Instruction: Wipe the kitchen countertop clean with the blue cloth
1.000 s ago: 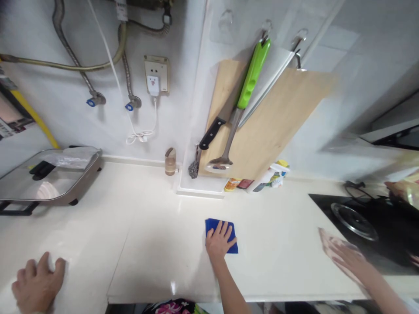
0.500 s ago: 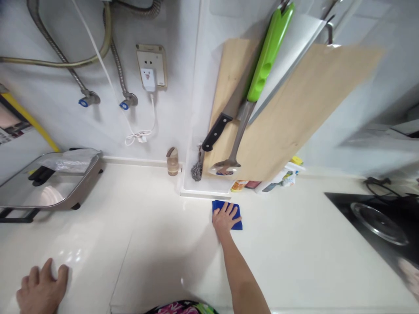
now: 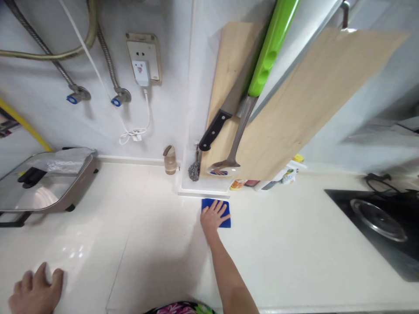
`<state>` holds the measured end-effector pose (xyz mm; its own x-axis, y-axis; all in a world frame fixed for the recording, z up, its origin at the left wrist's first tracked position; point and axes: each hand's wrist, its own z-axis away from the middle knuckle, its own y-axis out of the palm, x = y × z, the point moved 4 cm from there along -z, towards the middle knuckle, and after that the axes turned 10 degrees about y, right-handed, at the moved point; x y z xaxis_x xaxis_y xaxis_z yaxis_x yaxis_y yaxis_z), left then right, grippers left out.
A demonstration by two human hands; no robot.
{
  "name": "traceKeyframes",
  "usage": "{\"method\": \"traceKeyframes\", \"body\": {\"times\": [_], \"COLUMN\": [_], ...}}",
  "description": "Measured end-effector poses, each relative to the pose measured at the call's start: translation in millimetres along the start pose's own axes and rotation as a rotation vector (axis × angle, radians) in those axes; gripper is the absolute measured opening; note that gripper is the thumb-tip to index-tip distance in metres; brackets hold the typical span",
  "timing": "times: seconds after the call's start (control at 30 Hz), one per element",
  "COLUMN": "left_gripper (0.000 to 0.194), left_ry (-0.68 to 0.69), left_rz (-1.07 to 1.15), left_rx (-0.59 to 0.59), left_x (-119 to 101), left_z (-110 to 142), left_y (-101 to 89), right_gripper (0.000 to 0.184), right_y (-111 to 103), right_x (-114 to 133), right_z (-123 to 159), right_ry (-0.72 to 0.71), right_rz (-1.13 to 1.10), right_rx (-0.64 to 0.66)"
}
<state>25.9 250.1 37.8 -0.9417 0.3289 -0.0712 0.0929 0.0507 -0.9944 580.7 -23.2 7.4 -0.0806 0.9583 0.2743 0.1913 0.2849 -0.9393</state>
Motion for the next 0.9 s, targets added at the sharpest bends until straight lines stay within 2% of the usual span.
{"method": "traceKeyframes", "body": {"times": [0.1, 0.23, 0.3, 0.37, 0.43, 0.53, 0.63, 0.73, 0.8, 0.9], "left_gripper": [0.070, 0.072, 0.072, 0.071, 0.068, 0.064, 0.061, 0.061, 0.061, 0.061], "left_ry": [-0.030, -0.049, -0.054, -0.056, -0.068, -0.084, -0.091, -0.108, -0.109, -0.102], "left_rz": [-0.053, -0.043, -0.044, -0.049, -0.056, -0.069, -0.069, -0.046, -0.034, -0.037], "left_rx": [-0.110, -0.093, -0.079, -0.073, -0.063, -0.040, -0.041, -0.043, -0.044, -0.050], "left_x": [-3.5, -9.1, -10.0, -10.0, -8.9, -7.2, -6.3, -5.9, -6.1, -7.5], "left_z": [0.6, 1.3, 1.5, 1.4, 1.1, 0.4, 0.8, 2.0, 2.7, 4.0], "left_y": [-5.2, -8.4, -9.3, -9.7, -9.5, -8.2, -7.1, -5.5, -4.6, -4.2], "right_gripper": [0.062, 0.062, 0.062, 0.061, 0.057, 0.052, 0.053, 0.058, 0.062, 0.063], "right_y": [-2.2, -4.1, -6.0, -8.9, -12.5, -19.2, -24.0, -21.0, -16.0, -5.9], "right_x": [29.2, 63.6, 71.4, 68.6, 55.8, 29.9, 14.0, 12.5, 17.8, 34.4], "right_z": [27.9, 72.7, 91.6, 100.8, 96.3, 68.7, 40.4, 26.0, 24.3, 30.4], "right_ry": [-0.084, -0.245, -0.350, -0.461, -0.567, -0.770, -1.097, -1.370, -1.463, -1.440], "right_rz": [0.007, -0.014, -0.039, -0.076, -0.131, -0.233, -0.284, -0.293, -0.306, -0.312], "right_rx": [0.070, 0.170, 0.216, 0.253, 0.276, 0.259, 0.230, 0.284, 0.328, 0.358]}}
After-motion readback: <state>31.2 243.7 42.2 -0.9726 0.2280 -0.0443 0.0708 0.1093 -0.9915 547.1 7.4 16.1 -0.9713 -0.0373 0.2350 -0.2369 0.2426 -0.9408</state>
